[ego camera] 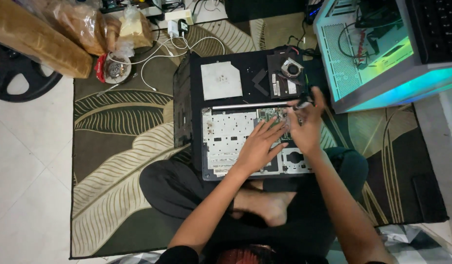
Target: Disconnecting and manipulating internal motherboard cables and components of a laptop using a small tool.
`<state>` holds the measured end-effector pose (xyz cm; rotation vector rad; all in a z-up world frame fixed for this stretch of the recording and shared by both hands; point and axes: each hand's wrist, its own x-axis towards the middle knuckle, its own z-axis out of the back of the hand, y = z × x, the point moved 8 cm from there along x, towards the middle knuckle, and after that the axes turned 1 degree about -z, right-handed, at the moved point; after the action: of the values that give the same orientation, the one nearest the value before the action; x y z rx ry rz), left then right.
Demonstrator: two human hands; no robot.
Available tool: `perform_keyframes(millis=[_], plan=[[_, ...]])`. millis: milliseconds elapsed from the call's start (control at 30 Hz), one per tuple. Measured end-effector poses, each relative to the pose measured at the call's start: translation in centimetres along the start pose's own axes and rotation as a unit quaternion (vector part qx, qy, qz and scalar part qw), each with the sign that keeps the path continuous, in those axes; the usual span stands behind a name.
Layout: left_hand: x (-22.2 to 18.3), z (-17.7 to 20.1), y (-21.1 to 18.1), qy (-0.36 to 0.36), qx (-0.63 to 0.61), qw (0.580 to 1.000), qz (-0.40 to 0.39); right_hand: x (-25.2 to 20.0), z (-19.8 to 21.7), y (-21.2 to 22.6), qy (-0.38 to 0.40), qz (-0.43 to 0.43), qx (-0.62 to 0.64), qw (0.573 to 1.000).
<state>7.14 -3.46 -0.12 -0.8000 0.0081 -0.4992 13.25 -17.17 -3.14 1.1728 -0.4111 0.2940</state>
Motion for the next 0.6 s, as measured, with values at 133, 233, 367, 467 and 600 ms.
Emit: perform_keyframes(millis=[133, 233, 367, 467, 600], plan=[[-0.1, 0.5, -0.4, -0.008, -0.021, 1.000, -0.010, -0.7, 3.9, 4.3, -0.044, -0.091, 0.055, 0.993], [-0.2, 0.7, -0.2, -0.014, -0.039, 0.999, -0.007, -3.5, 6.4, 1.6, -0.082, -0.150, 0.134, 0.976], [-0.1, 0.2, 0.9, -0.011, -0.123, 0.992, 0.013, -8.7, 10.5, -1.1, -0.131, -0.217, -0.001, 0.967], [1.0, 0.2, 2.9, -0.049, -0.179, 0.982, 0.031, -11.2, 11.6, -1.3, -0.146, -0.212, -0.085, 0.962], [3.8, 4.3, 5.1, -0.219, -0.167, 0.961, 0.027, -13.0, 11.5, -2.2, -0.156, -0.127, -0.232, 0.951]])
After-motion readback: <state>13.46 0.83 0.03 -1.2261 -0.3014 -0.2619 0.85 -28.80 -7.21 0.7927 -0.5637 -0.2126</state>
